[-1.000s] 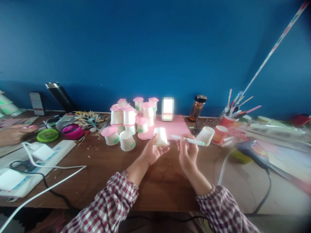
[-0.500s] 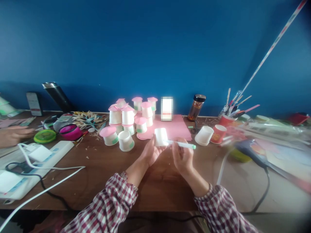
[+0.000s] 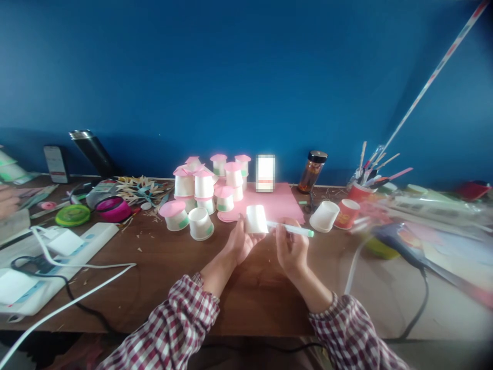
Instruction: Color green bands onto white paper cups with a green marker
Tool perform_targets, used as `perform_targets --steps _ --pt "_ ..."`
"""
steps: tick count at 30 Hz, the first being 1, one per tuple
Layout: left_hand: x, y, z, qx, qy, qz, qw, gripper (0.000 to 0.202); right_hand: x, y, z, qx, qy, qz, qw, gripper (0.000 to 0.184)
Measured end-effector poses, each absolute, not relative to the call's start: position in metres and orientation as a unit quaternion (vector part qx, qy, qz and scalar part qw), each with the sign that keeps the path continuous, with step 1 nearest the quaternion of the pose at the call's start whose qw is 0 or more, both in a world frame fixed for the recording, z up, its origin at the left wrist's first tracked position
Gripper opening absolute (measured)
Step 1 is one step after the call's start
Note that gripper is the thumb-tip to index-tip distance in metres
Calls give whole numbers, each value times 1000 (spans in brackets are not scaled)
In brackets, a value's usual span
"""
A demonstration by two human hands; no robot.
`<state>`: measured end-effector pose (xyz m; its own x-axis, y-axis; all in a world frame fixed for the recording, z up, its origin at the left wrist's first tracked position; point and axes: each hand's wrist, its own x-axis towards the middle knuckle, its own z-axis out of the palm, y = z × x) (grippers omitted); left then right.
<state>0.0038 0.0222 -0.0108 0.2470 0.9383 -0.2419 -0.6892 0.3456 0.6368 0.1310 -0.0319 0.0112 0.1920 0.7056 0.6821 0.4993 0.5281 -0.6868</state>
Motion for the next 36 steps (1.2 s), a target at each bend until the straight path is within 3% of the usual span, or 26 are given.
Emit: perform_targets --steps 18,36 --pt "2 19 -4 231 285 500 785 38 132 -31 9 -510 -629 74 582 12" --pt "2 21 -9 253 292 486 784 44 130 -32 12 -513 -647 63 560 15"
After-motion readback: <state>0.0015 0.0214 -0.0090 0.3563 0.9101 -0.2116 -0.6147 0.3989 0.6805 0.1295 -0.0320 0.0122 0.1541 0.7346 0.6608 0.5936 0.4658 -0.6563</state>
